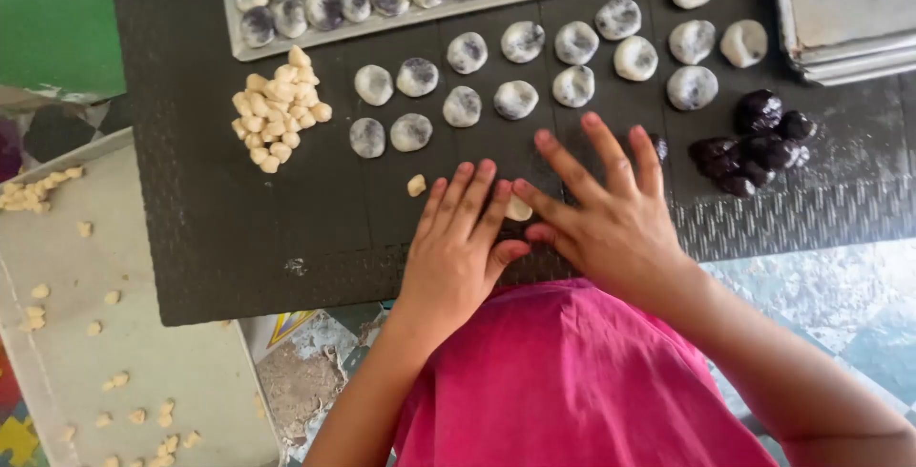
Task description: Manually preparing filled dough balls by flattening dough, adding filling, and sealing them.
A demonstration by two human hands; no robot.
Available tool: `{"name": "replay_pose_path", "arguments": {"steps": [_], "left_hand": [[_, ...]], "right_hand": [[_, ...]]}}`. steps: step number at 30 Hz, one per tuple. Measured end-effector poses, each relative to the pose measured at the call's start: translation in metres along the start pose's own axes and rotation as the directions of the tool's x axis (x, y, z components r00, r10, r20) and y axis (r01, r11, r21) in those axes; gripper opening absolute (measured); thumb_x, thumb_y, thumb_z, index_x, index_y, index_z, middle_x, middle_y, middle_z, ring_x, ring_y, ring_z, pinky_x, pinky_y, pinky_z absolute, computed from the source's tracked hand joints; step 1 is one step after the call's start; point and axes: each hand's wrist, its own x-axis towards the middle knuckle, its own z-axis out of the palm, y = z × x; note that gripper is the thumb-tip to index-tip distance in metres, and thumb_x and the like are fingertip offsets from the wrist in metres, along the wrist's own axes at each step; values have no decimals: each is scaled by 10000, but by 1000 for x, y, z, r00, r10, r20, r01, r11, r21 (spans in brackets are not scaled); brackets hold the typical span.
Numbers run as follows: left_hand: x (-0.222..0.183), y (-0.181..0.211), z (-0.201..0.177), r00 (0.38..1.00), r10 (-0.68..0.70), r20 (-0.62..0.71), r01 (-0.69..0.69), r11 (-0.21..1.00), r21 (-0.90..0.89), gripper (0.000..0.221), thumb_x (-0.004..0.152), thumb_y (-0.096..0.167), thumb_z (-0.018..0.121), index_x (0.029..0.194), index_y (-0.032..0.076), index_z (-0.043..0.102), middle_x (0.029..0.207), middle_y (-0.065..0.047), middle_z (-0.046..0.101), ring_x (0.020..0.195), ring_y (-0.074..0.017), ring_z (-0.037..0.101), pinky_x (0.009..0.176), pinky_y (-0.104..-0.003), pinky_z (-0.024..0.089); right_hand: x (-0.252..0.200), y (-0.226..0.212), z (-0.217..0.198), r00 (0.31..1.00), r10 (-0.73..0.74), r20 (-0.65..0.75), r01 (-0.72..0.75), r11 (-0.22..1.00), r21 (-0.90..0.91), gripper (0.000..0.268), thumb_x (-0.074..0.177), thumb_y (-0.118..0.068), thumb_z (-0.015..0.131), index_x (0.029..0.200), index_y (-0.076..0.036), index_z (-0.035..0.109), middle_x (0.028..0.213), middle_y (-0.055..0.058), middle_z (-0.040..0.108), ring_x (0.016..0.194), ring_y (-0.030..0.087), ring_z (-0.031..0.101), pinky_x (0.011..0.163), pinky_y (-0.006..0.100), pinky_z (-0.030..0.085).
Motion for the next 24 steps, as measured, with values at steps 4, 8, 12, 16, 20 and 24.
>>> {"name": "replay_pose_path", "arguments": {"steps": [4,8,12,16,20,24], "left_hand": [[-2,4,-15,990,5,139,0,999,-34,693,1077,575,524,1642,201,379,1725,-205,301,1582,-398,431,1312,-581,340],[-6,10,-18,998,-31,55,31,999,-7,568,1040,536,624,1490,201,536,1534,-161,517,1433,-357,526,1214,-564,406],[19,7,-11,978,-190,-83,183,980,-82,253,1051,298,681,1244,156,762,1077,-17,644,948,-273,563,841,-456,441],[27,-1,5,969,-244,-31,238,962,-132,158,973,396,740,1040,274,813,920,83,540,909,-164,538,795,-367,417],[32,1,8,963,-268,-18,264,958,-112,135,1012,375,651,969,247,648,933,65,497,858,-231,527,738,-398,390],[25,1,-16,978,-188,91,207,929,-306,104,1005,170,704,1085,176,637,907,4,571,916,-299,619,803,-398,416]], "right_hand": [[-3,33,-24,966,186,181,-151,970,-193,532,965,-414,738,1481,-306,662,1551,43,605,1265,367,598,843,509,547],[-22,52,-30,962,232,143,-223,972,-78,323,1053,-129,708,1368,-74,749,1250,126,694,986,339,644,844,445,580],[6,21,-38,967,244,70,-249,854,456,257,975,-5,786,1230,23,768,1230,190,662,1086,299,659,878,364,587],[1,-14,9,933,355,-54,-272,799,536,345,894,-123,847,1233,-107,783,1029,37,720,746,184,737,680,331,616],[-15,-24,16,997,60,-54,-44,965,260,207,1042,-225,595,1092,-134,774,1057,61,723,895,267,682,767,396,529],[-8,-10,21,995,74,-67,-42,921,388,306,1053,-115,548,1264,-41,757,932,137,706,856,344,653,746,436,517]]}}
